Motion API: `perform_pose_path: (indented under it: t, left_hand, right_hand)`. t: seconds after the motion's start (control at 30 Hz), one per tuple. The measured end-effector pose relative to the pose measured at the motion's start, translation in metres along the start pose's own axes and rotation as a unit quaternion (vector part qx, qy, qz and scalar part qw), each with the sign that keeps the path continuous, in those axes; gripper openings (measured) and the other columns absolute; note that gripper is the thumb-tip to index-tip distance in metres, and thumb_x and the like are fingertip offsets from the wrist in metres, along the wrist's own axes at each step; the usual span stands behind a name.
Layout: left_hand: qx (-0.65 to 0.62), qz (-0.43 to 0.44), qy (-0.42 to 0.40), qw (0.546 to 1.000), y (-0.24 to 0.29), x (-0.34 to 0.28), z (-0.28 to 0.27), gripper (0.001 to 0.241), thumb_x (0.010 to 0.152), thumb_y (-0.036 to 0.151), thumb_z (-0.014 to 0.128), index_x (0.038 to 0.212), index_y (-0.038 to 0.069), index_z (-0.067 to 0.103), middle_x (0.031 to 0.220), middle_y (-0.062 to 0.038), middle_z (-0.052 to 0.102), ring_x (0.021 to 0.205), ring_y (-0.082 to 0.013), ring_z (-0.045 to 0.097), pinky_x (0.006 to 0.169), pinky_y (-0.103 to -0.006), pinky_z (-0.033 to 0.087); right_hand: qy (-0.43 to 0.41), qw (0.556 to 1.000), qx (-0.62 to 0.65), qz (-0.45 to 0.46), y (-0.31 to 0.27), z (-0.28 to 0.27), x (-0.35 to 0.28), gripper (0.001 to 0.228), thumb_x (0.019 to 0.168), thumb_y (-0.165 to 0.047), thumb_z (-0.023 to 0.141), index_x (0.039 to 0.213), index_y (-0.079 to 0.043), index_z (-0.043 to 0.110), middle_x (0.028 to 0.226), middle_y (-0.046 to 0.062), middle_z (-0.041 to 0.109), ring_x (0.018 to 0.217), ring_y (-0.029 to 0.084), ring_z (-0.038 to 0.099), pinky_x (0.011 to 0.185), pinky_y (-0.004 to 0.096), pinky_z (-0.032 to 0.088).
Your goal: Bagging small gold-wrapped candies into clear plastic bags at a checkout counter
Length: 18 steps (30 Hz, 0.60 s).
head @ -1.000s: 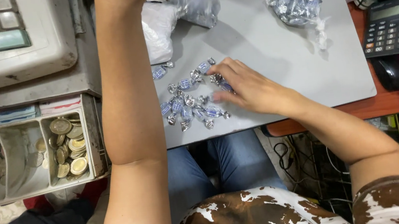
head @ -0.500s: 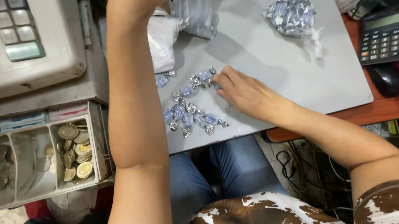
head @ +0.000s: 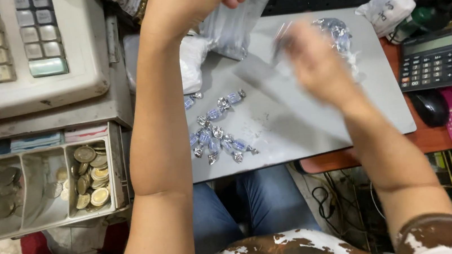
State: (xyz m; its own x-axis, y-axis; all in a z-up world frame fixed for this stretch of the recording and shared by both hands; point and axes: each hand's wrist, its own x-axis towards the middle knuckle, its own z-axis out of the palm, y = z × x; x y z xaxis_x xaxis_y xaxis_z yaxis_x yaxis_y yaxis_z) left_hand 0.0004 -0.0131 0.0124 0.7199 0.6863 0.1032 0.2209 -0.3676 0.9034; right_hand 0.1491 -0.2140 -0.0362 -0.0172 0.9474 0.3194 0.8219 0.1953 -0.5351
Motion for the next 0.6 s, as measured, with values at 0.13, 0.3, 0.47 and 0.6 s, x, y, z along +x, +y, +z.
perform_pose_path:
  t: [0.13, 0.3, 0.47, 0.6]
  left_hand:
    - [0.011, 0.034, -0.041, 0.999, 0.01, -0.005, 0.004, 0.021, 0.08, 0.024, 0.054, 0.07, 0.022, 0.073, 0.068, 0.012, 0.077, 0.066, 0.0051, 0.069, 0.062, -0.0175, 0.048]
    - [-0.06, 0.059, -0.045, 0.995, 0.004, 0.001, 0.007, 0.021, 0.089, 0.018, 0.064, 0.071, 0.013, 0.073, 0.074, 0.005, 0.081, 0.063, 0.0014, 0.074, 0.07, -0.0149, 0.061]
    - [-0.136, 0.124, -0.055, 0.981, -0.014, 0.017, 0.009, 0.012, 0.083, 0.016, 0.061, 0.079, 0.012, 0.071, 0.076, 0.001, 0.079, 0.067, -0.0043, 0.076, 0.067, -0.017, 0.065]
    - [-0.127, 0.135, -0.077, 0.98, -0.014, 0.017, 0.013, 0.013, 0.08, 0.015, 0.056, 0.081, 0.014, 0.069, 0.077, 0.0, 0.079, 0.069, -0.004, 0.076, 0.069, -0.017, 0.064]
  right_hand:
    - [0.242, 0.967, 0.061, -0.06, -0.016, -0.033, 0.042, 0.021, 0.118, 0.003, 0.049, 0.1, -0.002, 0.04, 0.091, 0.011, 0.042, 0.083, 0.021, 0.043, 0.078, 0.036, 0.034]
    - [0.281, 0.959, -0.016, -0.039, 0.034, -0.025, 0.083, 0.039, 0.101, 0.009, 0.055, 0.07, -0.01, 0.042, 0.065, 0.0, 0.046, 0.065, 0.011, 0.044, 0.06, 0.034, 0.031]
    - [0.11, 0.991, -0.069, 0.042, 0.036, -0.032, 0.087, 0.055, 0.127, -0.015, 0.059, 0.073, -0.01, 0.057, 0.056, 0.002, 0.055, 0.053, 0.011, 0.057, 0.052, 0.029, 0.041]
    - [0.016, 0.977, -0.197, 0.075, 0.036, -0.047, 0.095, 0.054, 0.118, -0.019, 0.052, 0.064, -0.012, 0.055, 0.055, -0.001, 0.057, 0.056, 0.013, 0.059, 0.057, 0.036, 0.044]
